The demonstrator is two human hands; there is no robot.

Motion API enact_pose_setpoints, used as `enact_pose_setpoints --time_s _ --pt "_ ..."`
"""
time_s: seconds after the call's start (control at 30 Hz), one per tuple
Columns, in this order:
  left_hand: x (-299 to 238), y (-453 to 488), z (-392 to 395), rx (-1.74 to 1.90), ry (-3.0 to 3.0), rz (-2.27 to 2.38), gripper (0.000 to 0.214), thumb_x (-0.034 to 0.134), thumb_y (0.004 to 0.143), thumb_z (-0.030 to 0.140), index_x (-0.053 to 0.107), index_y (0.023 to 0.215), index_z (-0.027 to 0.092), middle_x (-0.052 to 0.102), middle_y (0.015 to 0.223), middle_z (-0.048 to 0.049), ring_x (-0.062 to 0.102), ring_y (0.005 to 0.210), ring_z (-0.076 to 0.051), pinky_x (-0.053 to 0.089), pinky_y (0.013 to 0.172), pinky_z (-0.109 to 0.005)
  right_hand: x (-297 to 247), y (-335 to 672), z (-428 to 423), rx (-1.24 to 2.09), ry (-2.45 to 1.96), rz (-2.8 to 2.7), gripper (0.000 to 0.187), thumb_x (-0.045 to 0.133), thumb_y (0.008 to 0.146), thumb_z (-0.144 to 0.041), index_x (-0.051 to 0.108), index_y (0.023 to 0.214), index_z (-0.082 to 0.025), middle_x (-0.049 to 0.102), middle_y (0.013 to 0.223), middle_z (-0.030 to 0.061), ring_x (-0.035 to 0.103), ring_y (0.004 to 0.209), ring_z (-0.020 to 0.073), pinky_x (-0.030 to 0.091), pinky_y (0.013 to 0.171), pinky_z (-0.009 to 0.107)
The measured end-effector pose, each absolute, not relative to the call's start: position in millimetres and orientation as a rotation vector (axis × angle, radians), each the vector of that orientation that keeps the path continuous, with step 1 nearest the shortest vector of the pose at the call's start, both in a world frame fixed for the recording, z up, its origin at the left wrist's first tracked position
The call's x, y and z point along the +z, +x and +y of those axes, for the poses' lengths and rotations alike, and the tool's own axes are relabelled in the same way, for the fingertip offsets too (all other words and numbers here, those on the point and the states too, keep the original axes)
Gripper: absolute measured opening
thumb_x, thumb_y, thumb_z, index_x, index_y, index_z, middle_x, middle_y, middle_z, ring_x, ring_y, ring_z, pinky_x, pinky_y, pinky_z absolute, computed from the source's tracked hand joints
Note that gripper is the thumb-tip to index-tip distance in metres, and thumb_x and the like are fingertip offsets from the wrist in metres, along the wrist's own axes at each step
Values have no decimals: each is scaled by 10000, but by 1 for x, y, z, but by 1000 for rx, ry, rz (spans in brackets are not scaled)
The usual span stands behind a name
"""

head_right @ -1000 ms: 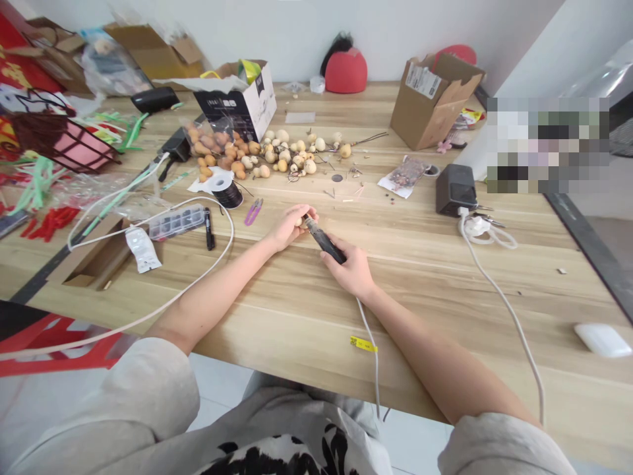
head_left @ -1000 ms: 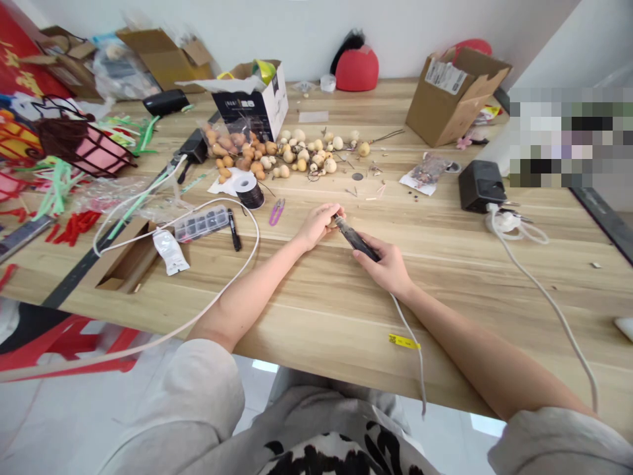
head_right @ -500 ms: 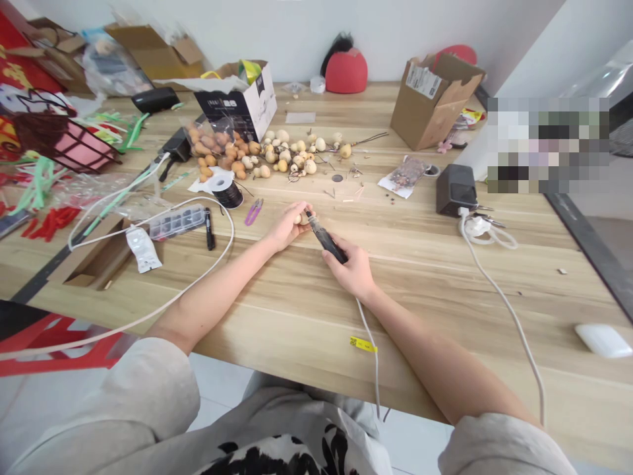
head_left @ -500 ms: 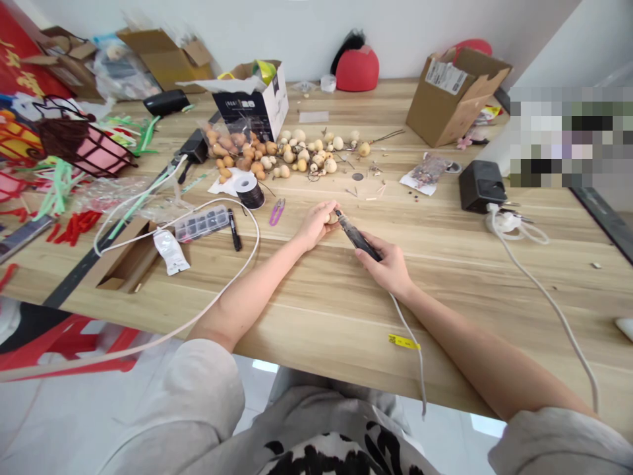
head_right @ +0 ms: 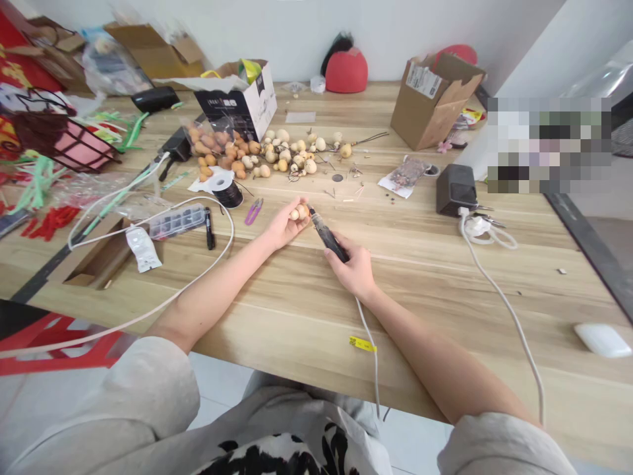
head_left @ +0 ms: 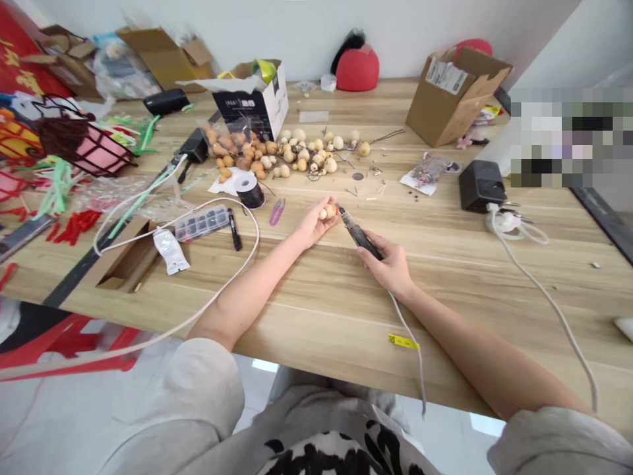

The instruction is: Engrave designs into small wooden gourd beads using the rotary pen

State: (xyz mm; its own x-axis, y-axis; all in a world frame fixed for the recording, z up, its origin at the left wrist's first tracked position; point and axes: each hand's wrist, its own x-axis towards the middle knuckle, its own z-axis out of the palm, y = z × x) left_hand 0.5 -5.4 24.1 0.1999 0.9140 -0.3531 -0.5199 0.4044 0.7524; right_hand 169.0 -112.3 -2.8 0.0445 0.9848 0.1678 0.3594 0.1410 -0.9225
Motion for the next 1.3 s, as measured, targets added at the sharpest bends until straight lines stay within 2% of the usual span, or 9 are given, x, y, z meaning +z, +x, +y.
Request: enact_pose_setpoints --time_s 0.17,0.3,0.47,0.7,0.9,1.13,1.3 --pt "26 -1 -5 1037 515 872 365 636 915 437 582 705 143 631 640 10 624 600 -59 483 568 -160 -4 169 -112 852 -1386 -1469 524 621 798 -389 704 1230 -105 769 904 101 736 878 267 589 726 357" --pt "22 0 -4 1010 562 894 450 594 924 506 554 659 144 611 624 7 603 564 -53 435 507 -151 -3 169 -112 860 -1385 -1470 529 621 793 -390 704 1230 -104 763 893 97 731 858 260 582 706 346" --pt "20 2 -3 1017 547 915 426 495 984 470 588 723 145 616 630 7 598 542 -60 412 479 -156 -3 169 -112 870 -1389 -1455 545 624 777 -391 705 1228 -97 762 888 99 730 852 263 583 706 351" --pt "20 2 -4 1044 514 925 358 520 979 401 530 712 163 608 644 8 605 554 -69 421 489 -153 -4 168 -112 879 -1357 -1475 534 628 782 -385 707 1230 -105 766 918 102 737 864 270 593 725 363" --pt "21 0 -5 1029 554 883 260 436 983 219 516 744 154 591 633 0 520 450 -48 253 380 -130 -5 169 -112 898 -1350 -1476 547 626 782 -387 703 1241 -99 771 966 107 738 913 282 595 751 371" --pt "24 -3 -7 1043 636 868 146 544 943 239 504 811 192 593 648 39 421 348 -20 162 329 -108 -5 169 -112 890 -1375 -1449 551 629 775 -391 705 1234 -96 770 973 113 734 913 278 593 732 365" --pt "21 -5 -8 1041 669 810 157 627 915 264 540 820 175 604 666 48 276 309 30 132 323 -99 -4 169 -111 871 -1376 -1431 531 625 773 -393 714 1211 -106 769 932 106 736 870 264 590 679 339"
